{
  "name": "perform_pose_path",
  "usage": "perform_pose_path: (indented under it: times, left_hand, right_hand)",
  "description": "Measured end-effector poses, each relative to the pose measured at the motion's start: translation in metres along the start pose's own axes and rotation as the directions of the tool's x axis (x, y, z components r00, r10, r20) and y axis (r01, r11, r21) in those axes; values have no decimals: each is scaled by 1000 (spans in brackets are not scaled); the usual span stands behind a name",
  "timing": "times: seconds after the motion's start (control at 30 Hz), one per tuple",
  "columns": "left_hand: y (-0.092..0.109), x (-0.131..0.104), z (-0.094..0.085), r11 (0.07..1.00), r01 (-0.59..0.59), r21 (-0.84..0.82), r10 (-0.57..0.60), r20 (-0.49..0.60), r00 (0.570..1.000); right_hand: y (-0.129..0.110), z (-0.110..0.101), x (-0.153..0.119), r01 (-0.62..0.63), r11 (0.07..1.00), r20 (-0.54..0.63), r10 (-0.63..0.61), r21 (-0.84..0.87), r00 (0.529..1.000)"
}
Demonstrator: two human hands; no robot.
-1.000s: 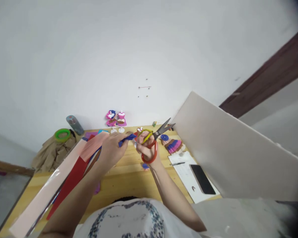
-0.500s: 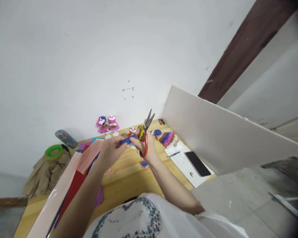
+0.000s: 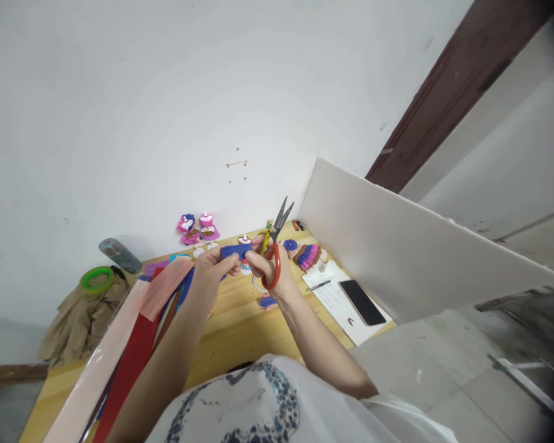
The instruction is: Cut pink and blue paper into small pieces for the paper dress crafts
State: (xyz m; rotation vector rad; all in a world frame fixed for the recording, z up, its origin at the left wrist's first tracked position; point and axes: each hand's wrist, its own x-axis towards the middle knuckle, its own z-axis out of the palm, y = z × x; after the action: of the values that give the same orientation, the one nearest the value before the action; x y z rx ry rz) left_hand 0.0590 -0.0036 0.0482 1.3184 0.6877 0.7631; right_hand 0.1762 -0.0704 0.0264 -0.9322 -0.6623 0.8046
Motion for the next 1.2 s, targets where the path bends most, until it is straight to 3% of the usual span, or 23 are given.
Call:
perform_pose_path:
  times: [0.17, 0.33, 0.4, 0.53, 0.63, 0.73, 0.87, 1.0, 1.2]
  left_hand:
    - [2, 0, 0, 1000, 8, 27, -9, 36, 999]
    - [9, 4, -10, 998, -12, 66, 7, 83, 997]
    - [9, 5, -12, 998, -21, 56, 16, 89, 996]
    - [-1, 5, -7, 991, -93, -100, 81, -113, 990]
    - [-10, 3, 2, 973, -167, -160, 131, -211, 969]
    - [-15, 2, 11, 953, -208, -218, 147, -267, 953]
    - [-16, 1, 19, 930, -237, -283, 147, -304, 941]
    - [-12, -1, 15, 958, -161, -238, 115, -196, 974]
    - [4, -3, -4, 998, -64, 13, 64, 2, 998]
  right_hand:
    - [0, -3, 0, 58, 990, -14, -61, -126, 998]
    - [-12, -3, 5, 50, 974, 183, -8, -223, 983]
    - [-12, -1, 7, 63, 979, 205, -22, -194, 979]
    - [0, 4, 5, 36, 998, 146, -29, -47, 989]
    - [9, 8, 2, 46, 998, 83, -43, -35, 996]
    - [12, 10, 1, 54, 997, -1, -55, -60, 999]
    - [9, 9, 2, 30, 993, 5, -30, -113, 1000]
    - [3, 5, 2, 26, 987, 6, -25, -156, 1000]
    - [-8, 1, 3, 57, 969, 125, -28, -242, 992]
